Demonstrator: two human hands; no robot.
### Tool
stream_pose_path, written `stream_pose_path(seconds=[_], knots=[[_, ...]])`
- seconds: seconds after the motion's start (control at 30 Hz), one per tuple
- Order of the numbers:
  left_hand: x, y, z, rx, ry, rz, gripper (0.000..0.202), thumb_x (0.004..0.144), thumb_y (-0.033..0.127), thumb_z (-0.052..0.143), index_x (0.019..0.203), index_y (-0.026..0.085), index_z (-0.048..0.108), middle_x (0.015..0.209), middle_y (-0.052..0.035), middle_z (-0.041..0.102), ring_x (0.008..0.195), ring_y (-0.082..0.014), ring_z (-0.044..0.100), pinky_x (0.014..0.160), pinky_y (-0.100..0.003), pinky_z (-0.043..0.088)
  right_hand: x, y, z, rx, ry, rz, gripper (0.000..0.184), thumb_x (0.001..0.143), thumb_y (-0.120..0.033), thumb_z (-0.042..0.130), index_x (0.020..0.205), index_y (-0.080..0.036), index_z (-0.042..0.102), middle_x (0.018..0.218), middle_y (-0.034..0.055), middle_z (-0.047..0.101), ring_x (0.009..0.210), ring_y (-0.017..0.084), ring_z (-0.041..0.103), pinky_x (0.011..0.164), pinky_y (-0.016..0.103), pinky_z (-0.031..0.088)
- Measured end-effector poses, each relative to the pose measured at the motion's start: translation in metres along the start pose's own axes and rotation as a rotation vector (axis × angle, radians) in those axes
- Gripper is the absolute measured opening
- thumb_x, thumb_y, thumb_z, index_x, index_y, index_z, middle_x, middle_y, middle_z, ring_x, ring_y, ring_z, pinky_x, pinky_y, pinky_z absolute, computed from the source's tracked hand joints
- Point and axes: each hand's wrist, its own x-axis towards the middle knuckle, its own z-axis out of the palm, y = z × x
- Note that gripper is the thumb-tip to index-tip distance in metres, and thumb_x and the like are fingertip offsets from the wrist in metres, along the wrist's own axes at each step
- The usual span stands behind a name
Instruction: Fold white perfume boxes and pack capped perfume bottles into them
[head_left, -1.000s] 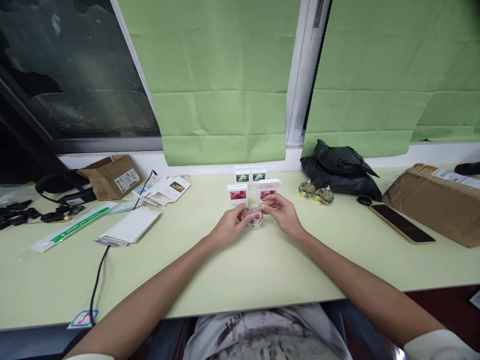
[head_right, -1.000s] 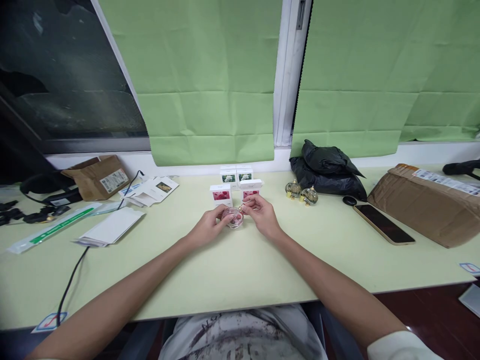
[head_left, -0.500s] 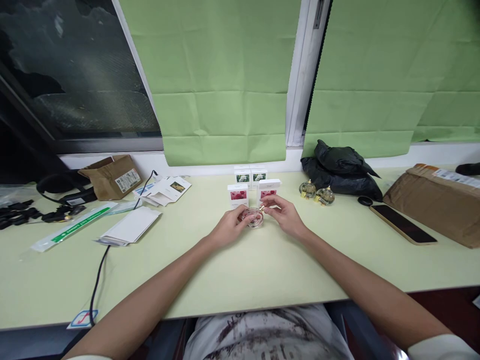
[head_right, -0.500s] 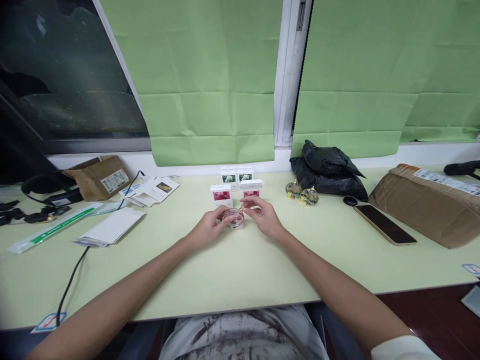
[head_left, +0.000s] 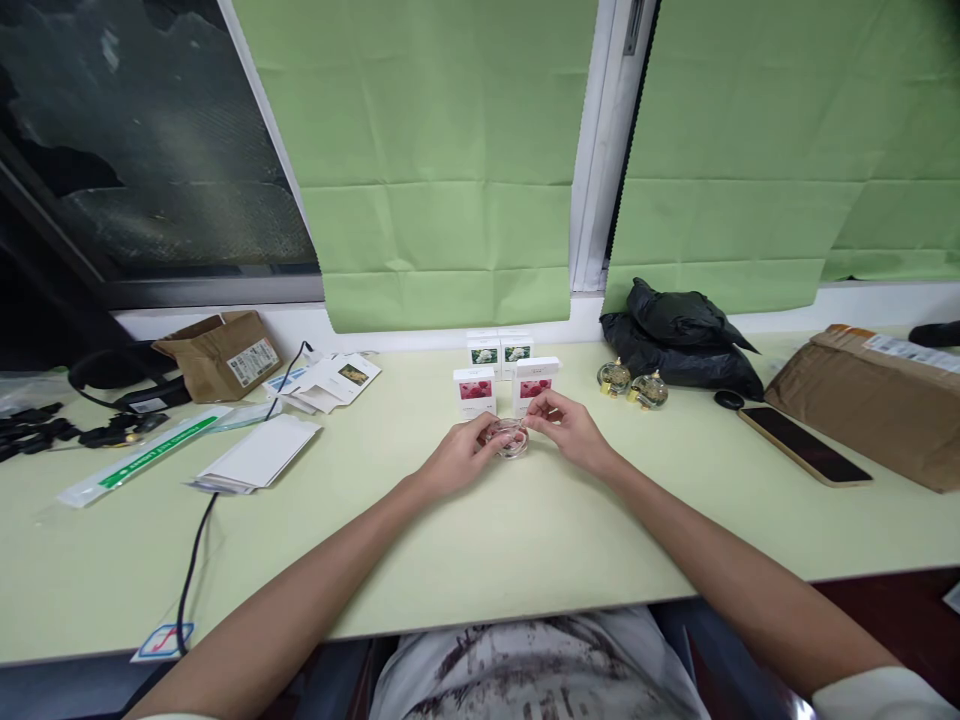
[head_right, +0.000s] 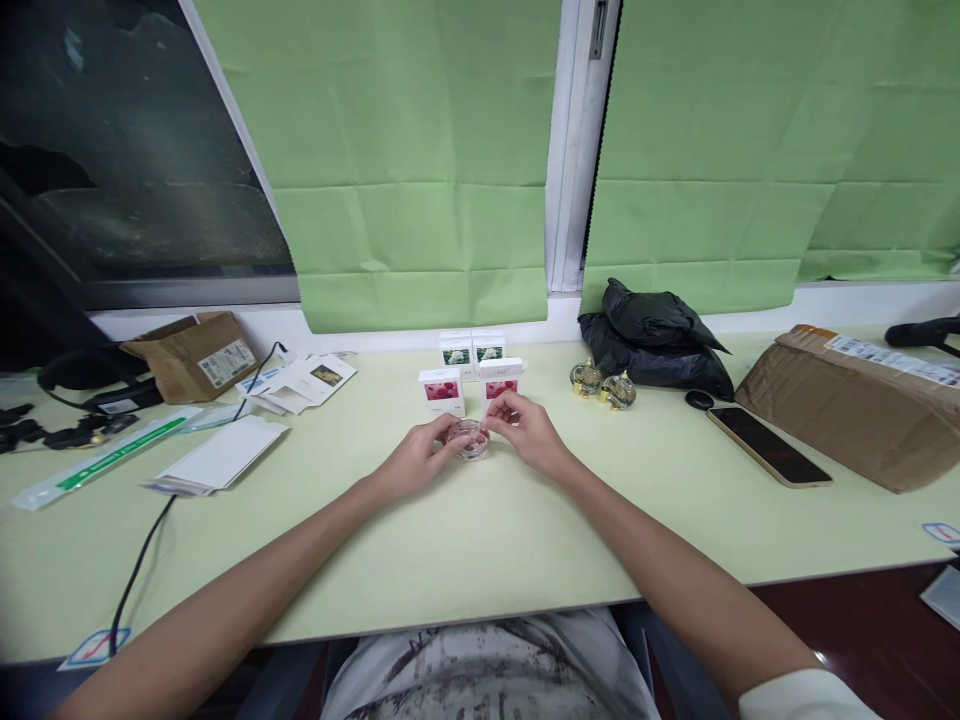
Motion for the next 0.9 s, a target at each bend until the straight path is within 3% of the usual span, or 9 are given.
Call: stream_pose_path(seconds=[0.2, 0.4, 0.7, 0.9], knots=[[0.000, -0.001, -0.004, 0.056, -0.008, 0.023, 0.039, 0.100, 0.058, 0.055, 0.106, 0.022, 0.068, 0.091, -0.0065, 0.075, 0.081, -0.0235, 0.066, 0.075, -0.032, 0.051, -0.001, -0.003, -0.007, -0.157, -0.045, -0.065, 0.019, 0.095, -0.043, 0.069, 0.092, -0.024, 0.071, 0.090, 0.0030, 0.070, 0.086, 0.021, 0.061, 0.074, 0.031, 0.049], [0.001, -0.004, -0.004, 0.101, 0.025, 0.033, 0.038, 0.101, 0.057, 0.053, 0.108, 0.023, 0.069, 0.096, -0.0063, 0.075, 0.081, -0.0224, 0.065, 0.075, -0.031, 0.048, 0.000, -0.004, -0.012, -0.085, -0.111, -0.047, 0.019, 0.098, -0.040, 0.064, 0.104, -0.025, 0.073, 0.099, 0.0031, 0.074, 0.094, 0.022, 0.067, 0.084, 0.035, 0.052], [0.001, -0.004, -0.005, 0.154, 0.011, 0.026, 0.039, 0.104, 0.056, 0.050, 0.109, 0.021, 0.066, 0.094, -0.0036, 0.071, 0.078, -0.0194, 0.061, 0.072, -0.030, 0.043, 0.003, 0.006, -0.013, 0.023, -0.085, 0.020, 0.028, 0.091, -0.043, 0.073, 0.114, -0.026, 0.073, 0.110, 0.0049, 0.076, 0.101, 0.023, 0.070, 0.092, 0.037, 0.054], [0.001, -0.005, -0.002, 0.124, 0.003, 0.020, 0.040, 0.103, 0.057, 0.050, 0.106, 0.020, 0.066, 0.089, -0.0028, 0.070, 0.074, -0.0179, 0.058, 0.070, -0.029, 0.042, 0.002, 0.007, -0.011, 0.004, -0.085, 0.013, 0.024, 0.093, -0.044, 0.072, 0.102, -0.022, 0.073, 0.098, 0.0032, 0.074, 0.091, 0.020, 0.067, 0.085, 0.034, 0.052]])
